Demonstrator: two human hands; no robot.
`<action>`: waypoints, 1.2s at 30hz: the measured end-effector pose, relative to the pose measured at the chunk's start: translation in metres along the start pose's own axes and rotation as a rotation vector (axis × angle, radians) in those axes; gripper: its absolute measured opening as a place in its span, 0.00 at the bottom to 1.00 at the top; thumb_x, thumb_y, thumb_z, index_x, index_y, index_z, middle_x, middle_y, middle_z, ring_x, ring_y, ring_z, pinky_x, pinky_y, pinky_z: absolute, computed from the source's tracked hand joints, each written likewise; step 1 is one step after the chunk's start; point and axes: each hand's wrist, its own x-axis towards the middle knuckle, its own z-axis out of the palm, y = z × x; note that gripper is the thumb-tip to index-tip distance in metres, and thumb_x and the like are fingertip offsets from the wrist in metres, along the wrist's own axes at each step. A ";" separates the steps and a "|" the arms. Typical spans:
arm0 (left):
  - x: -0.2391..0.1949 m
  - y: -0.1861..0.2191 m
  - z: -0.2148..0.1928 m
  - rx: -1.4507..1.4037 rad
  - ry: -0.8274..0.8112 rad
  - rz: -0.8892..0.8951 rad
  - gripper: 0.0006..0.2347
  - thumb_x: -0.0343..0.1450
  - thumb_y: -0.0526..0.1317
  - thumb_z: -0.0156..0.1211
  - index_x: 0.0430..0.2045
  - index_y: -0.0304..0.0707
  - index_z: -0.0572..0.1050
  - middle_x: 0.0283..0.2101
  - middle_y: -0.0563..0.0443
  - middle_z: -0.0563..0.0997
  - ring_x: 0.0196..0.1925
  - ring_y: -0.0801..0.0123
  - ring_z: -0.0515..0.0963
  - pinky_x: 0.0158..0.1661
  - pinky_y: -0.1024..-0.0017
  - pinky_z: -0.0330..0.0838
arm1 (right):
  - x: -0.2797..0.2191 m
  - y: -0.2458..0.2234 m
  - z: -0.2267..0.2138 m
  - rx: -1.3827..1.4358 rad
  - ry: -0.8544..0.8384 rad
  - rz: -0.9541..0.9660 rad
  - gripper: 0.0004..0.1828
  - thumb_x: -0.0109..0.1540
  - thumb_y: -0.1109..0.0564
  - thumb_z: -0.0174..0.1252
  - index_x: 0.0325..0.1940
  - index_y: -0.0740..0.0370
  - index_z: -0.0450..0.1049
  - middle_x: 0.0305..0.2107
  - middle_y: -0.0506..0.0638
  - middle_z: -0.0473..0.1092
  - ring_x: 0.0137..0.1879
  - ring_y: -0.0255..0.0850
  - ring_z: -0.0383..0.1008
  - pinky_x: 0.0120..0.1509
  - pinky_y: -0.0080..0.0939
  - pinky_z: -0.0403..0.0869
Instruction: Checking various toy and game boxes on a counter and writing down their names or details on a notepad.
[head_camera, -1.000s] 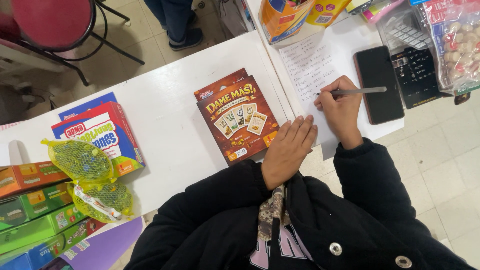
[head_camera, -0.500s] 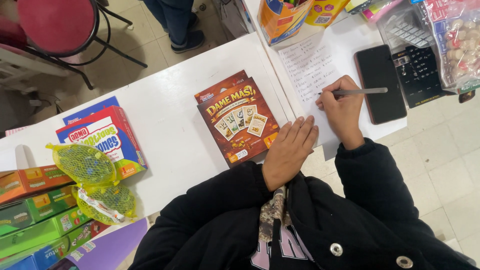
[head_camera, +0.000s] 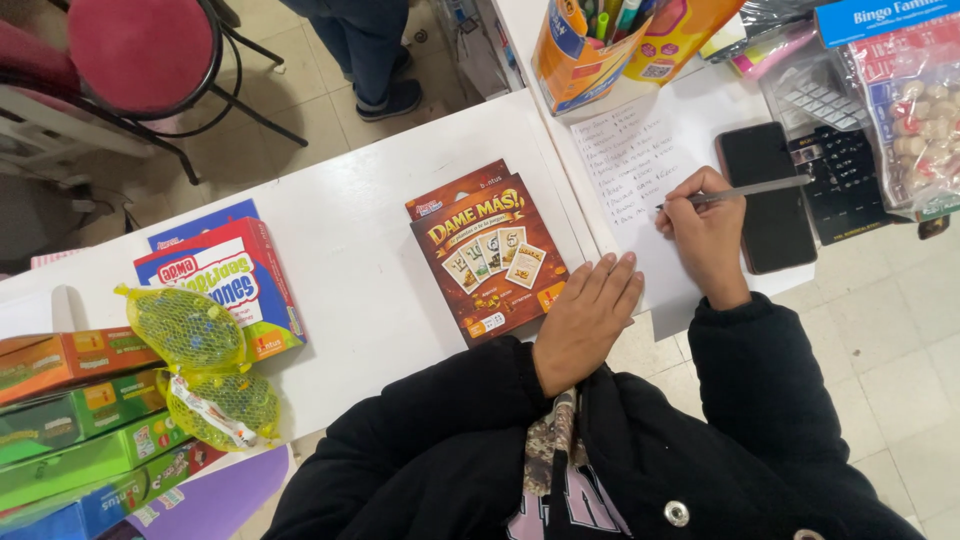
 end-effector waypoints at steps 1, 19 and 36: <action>0.000 0.000 0.000 0.004 0.002 0.003 0.27 0.71 0.45 0.64 0.64 0.34 0.64 0.69 0.34 0.67 0.71 0.45 0.67 0.70 0.51 0.56 | 0.000 -0.001 0.000 -0.015 -0.003 -0.033 0.06 0.60 0.73 0.51 0.33 0.67 0.68 0.18 0.57 0.69 0.23 0.37 0.70 0.27 0.31 0.69; -0.002 0.000 0.003 0.016 0.046 0.012 0.26 0.71 0.45 0.61 0.63 0.34 0.65 0.68 0.34 0.67 0.71 0.45 0.68 0.70 0.51 0.57 | -0.002 0.004 0.002 0.037 -0.001 -0.097 0.08 0.60 0.75 0.52 0.31 0.68 0.69 0.20 0.55 0.68 0.25 0.38 0.72 0.27 0.31 0.70; -0.001 -0.001 -0.003 -0.001 -0.006 0.015 0.25 0.73 0.44 0.60 0.64 0.34 0.64 0.68 0.35 0.67 0.71 0.45 0.67 0.71 0.52 0.54 | -0.001 0.015 0.001 0.055 -0.023 -0.132 0.08 0.59 0.77 0.51 0.29 0.71 0.69 0.26 0.53 0.63 0.26 0.39 0.74 0.28 0.32 0.73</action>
